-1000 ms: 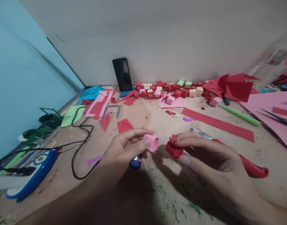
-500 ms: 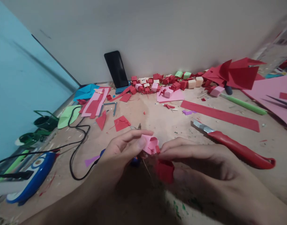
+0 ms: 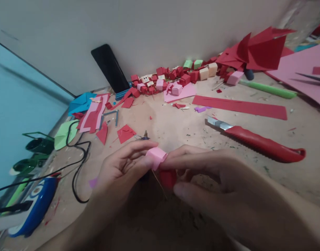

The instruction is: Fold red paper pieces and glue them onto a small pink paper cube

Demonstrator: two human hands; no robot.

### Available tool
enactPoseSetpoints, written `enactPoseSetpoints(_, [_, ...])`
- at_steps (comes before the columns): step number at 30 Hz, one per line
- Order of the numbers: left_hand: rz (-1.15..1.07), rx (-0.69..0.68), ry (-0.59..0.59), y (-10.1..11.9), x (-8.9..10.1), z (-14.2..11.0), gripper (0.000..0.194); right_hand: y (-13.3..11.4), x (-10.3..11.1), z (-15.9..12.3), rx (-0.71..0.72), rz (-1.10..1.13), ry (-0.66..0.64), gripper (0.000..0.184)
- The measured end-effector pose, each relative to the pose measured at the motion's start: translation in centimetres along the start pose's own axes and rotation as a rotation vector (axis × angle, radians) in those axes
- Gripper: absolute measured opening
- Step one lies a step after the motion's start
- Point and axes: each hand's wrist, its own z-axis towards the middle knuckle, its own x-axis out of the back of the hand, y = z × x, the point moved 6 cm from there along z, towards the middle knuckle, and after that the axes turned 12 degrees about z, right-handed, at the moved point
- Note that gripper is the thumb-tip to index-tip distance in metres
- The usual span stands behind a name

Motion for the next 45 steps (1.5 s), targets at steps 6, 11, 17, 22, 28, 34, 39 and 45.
enactPoseSetpoints(6, [-0.105, 0.044, 0.022, -0.2, -0.3, -0.5, 0.019, 0.0, -0.3, -0.1, -0.022, -0.175, -0.016, 0.027])
enactPoseSetpoints(11, [-0.321, 0.166, -0.08, -0.4, -1.2, -0.7, 0.023, -0.9, -0.8, 0.1, 0.133, -0.276, -0.042, 0.03])
enactPoseSetpoints(17, [-0.427, 0.214, -0.095, -0.8, -1.6, -1.0, 0.022, -1.1, -0.5, -0.1, 0.229, -0.288, 0.002, 0.028])
enactPoseSetpoints(22, [-0.45, 0.211, -0.107, -0.9, -1.6, -1.0, 0.018, -0.8, 0.1, 0.1, 0.219, -0.197, 0.093, 0.018])
enactPoseSetpoints(28, [-0.426, 0.213, -0.127, -0.6, -1.9, -1.2, 0.021, -1.1, 0.2, 0.4, 0.223, -0.181, 0.085, 0.018])
enactPoseSetpoints(34, [-0.458, 0.223, -0.151, -0.8, -2.1, -1.2, 0.021, -1.8, 0.5, 0.3, 0.269, -0.199, 0.078, 0.023])
enactPoseSetpoints(39, [-0.451, 0.237, -0.159, -1.0, -2.2, -1.4, 0.023, -1.9, 0.5, 0.3, 0.264, -0.206, 0.061, 0.024])
enactPoseSetpoints(45, [-0.406, 0.265, -0.175, -1.4, -2.3, -1.4, 0.03, -1.6, 0.4, 0.3, 0.276, -0.197, 0.073, 0.028])
